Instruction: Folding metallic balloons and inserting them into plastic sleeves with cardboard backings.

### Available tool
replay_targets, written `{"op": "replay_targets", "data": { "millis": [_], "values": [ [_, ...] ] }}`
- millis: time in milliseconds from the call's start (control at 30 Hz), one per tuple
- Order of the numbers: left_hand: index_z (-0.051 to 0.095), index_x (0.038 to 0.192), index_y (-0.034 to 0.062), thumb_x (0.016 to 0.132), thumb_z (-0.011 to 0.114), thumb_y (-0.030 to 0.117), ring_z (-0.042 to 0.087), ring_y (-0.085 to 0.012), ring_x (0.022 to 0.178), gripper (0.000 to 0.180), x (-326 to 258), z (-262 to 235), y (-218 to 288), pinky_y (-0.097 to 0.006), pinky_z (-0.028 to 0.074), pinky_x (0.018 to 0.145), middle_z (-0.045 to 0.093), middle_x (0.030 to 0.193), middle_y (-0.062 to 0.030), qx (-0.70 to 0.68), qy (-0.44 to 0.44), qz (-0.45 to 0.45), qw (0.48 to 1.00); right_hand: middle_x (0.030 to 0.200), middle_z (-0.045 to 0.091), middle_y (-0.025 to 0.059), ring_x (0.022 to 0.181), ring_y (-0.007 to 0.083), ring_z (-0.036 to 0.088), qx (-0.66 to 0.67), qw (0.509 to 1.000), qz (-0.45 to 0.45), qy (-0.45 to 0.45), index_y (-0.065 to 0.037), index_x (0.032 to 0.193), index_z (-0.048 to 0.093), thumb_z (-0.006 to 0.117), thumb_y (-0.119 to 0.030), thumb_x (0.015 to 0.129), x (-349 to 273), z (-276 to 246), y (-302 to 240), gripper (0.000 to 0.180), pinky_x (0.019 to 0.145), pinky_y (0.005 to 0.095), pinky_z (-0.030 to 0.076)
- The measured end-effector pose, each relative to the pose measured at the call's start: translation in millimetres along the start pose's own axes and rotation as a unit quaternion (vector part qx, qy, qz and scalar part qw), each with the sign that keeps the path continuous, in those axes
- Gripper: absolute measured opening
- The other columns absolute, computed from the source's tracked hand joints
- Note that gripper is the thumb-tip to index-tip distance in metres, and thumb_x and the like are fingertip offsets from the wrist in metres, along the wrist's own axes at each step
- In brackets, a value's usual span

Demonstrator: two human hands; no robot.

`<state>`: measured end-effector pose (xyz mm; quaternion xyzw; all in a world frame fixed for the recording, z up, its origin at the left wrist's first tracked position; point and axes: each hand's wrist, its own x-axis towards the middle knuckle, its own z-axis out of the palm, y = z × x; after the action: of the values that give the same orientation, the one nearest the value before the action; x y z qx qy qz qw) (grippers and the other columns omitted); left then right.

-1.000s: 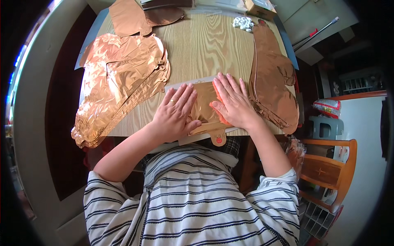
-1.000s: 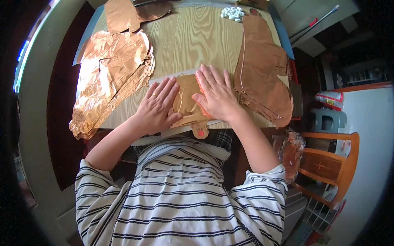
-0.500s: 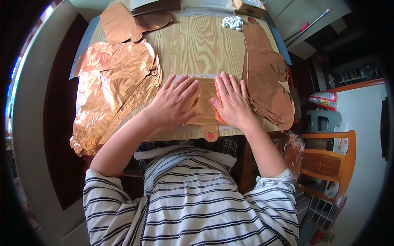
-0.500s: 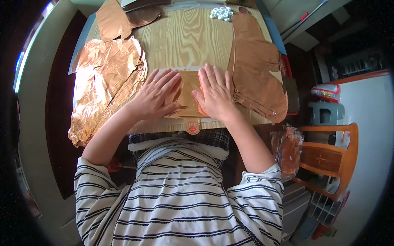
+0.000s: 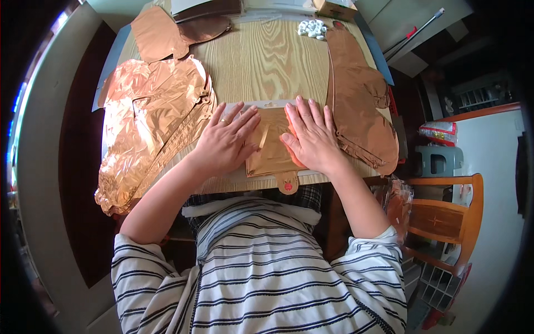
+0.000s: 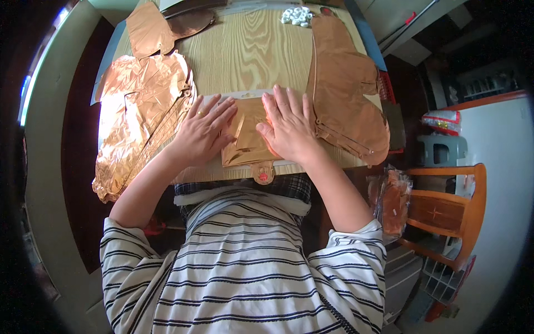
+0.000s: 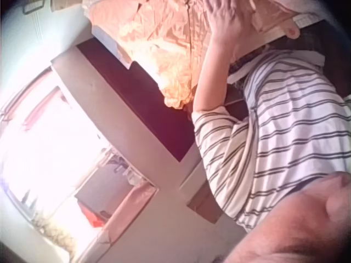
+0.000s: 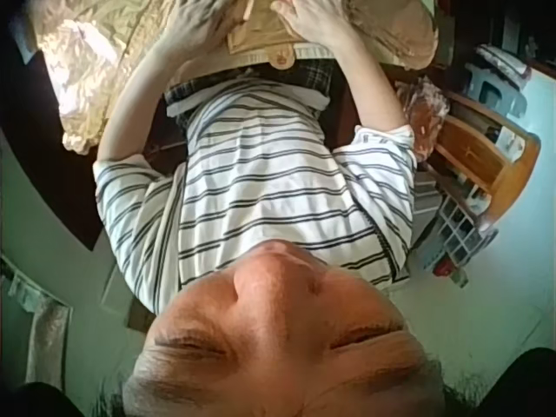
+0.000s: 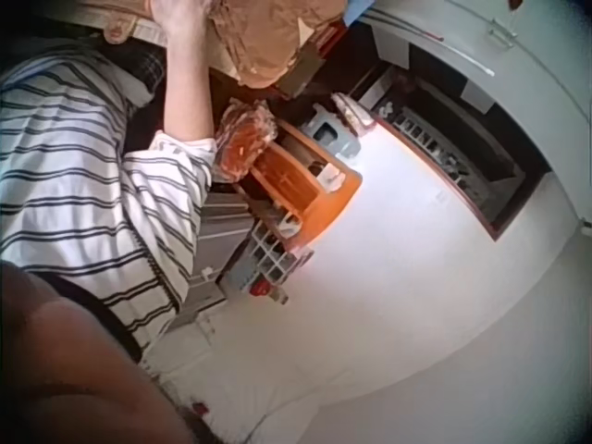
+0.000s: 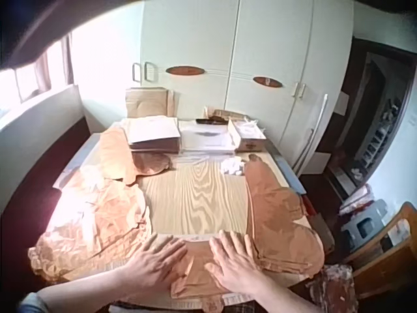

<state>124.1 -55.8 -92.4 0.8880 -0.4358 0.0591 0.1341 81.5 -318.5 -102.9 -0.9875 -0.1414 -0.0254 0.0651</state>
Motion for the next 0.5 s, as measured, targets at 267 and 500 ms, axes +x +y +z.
{"op": "replay_targets", "data": {
  "millis": [267,500],
  "values": [
    [0.035,0.154,0.0077,0.099,0.053,0.043,0.024,-0.0329,0.151,0.068,-11.2,2.2,-8.4,-0.053,0.009,0.123,0.036,0.16,-0.0118,0.001,-0.026,-0.025,0.999,0.165,0.019,0.0175,0.151,0.0396,0.016,-0.002,1.0,0.003,0.0,-0.011,0.158,0.027,0.039,-0.054,0.102,-0.8,2.2,-1.1,0.071,0.121,0.0585,0.005],
    [0.028,0.157,0.0106,0.1,0.051,0.042,0.019,-0.0336,0.152,0.069,-11.9,0.5,-7.9,-0.054,0.006,0.123,0.029,0.163,-0.0118,-0.026,-0.064,-0.052,0.996,0.165,0.017,0.0169,0.152,0.0394,0.015,-0.003,1.0,0.008,-0.002,-0.012,0.158,0.026,0.04,-0.054,0.102,-0.6,3.1,-0.8,0.071,0.121,0.0586,0.005]
  ]
}}
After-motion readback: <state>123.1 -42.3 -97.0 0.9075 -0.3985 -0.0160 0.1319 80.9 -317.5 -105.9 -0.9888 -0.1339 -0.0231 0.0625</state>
